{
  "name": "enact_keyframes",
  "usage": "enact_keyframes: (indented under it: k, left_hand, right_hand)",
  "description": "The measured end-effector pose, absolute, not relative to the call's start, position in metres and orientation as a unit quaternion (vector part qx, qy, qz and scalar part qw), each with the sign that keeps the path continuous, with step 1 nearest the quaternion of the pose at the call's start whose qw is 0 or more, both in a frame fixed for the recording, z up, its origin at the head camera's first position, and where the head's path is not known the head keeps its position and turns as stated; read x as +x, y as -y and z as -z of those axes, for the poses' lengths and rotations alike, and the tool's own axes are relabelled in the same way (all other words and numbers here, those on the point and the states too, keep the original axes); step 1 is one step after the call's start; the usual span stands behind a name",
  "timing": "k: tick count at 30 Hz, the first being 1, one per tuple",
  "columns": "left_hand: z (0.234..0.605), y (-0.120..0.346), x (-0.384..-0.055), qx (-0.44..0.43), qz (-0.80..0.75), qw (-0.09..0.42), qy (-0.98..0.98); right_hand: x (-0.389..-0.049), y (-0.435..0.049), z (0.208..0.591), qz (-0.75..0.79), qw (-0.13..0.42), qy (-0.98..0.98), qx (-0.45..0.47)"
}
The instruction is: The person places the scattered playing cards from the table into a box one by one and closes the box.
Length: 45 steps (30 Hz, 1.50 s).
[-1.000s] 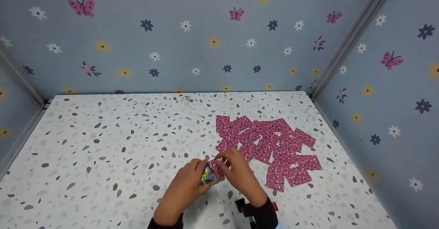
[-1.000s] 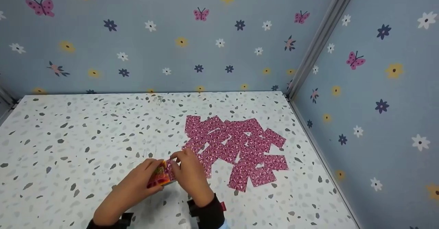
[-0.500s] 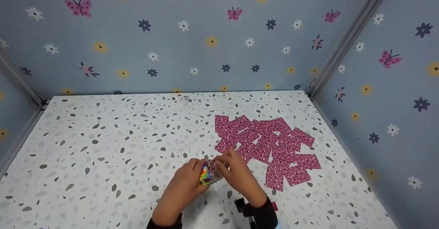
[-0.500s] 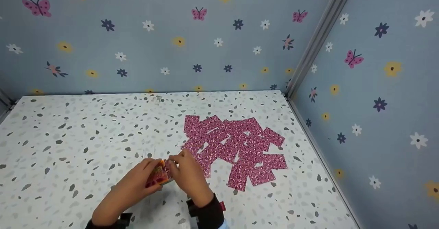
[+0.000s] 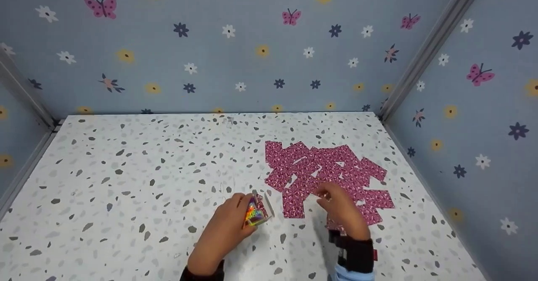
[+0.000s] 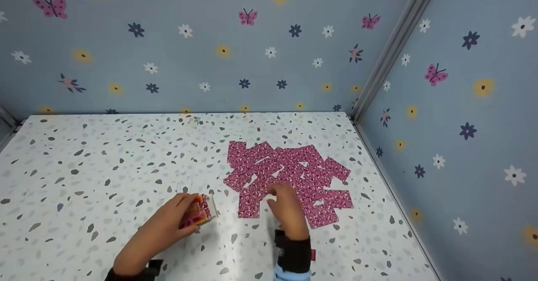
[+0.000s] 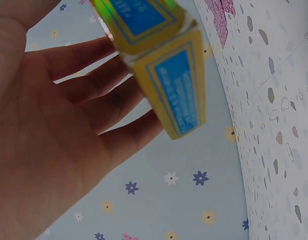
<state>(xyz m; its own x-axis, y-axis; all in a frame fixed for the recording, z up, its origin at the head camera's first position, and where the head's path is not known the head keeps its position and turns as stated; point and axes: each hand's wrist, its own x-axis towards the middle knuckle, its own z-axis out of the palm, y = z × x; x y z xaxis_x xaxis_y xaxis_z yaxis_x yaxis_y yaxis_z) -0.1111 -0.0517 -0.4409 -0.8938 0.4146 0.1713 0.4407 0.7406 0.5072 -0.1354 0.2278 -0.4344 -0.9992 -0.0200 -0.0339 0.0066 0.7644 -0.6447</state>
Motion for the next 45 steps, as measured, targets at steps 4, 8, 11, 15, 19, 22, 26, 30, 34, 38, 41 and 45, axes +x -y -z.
enact_keyframes:
  k: [4, 8, 11, 15, 19, 22, 26, 30, 34, 38, 41, 45]
  left_hand:
    - [0.441, 0.051, -0.112, -0.229, 0.281, 0.027, 0.932]
    - [0.44, 0.051, -0.112, -0.229, 0.277, 0.023, 0.933]
    - [0.439, 0.051, -0.111, -0.226, 0.276, 0.014, 0.934]
    - [0.438, 0.05, -0.111, -0.22, 0.279, 0.004, 0.935]
    - [0.437, 0.05, -0.111, -0.217, 0.283, 0.001, 0.934]
    - [0.438, 0.051, -0.11, -0.221, 0.282, 0.01, 0.934]
    - [0.439, 0.052, -0.109, -0.23, 0.278, 0.033, 0.932]
    - [0.44, 0.052, -0.11, -0.234, 0.277, 0.039, 0.931]
    - [0.44, 0.052, -0.11, -0.232, 0.279, 0.033, 0.931]
    - [0.44, 0.053, -0.11, -0.233, 0.28, 0.033, 0.931]
    - [0.44, 0.053, -0.11, -0.234, 0.279, 0.034, 0.931]
    - [0.44, 0.053, -0.111, -0.237, 0.28, 0.037, 0.93]
  right_hand:
    - [-0.134, -0.251, 0.441, 0.328, 0.073, -0.941, 0.05]
    - [-0.132, -0.269, 0.449, 0.294, 0.113, -0.947, 0.06]
    - [-0.131, -0.278, 0.455, 0.273, 0.131, -0.951, 0.06]
    - [-0.133, -0.283, 0.462, 0.253, 0.139, -0.955, 0.067]
    - [-0.135, -0.282, 0.469, 0.226, 0.136, -0.962, 0.066]
    - [-0.136, -0.28, 0.473, 0.211, 0.131, -0.966, 0.07]
    - [-0.138, -0.279, 0.476, 0.207, 0.142, -0.965, 0.079]
    - [-0.14, -0.279, 0.477, 0.208, 0.149, -0.963, 0.083]
    - [-0.142, -0.278, 0.478, 0.204, 0.146, -0.965, 0.083]
    - [-0.143, -0.274, 0.478, 0.206, 0.146, -0.964, 0.085]
    - [-0.145, -0.271, 0.478, 0.204, 0.146, -0.964, 0.082]
    - [-0.146, -0.268, 0.478, 0.199, 0.145, -0.966, 0.079]
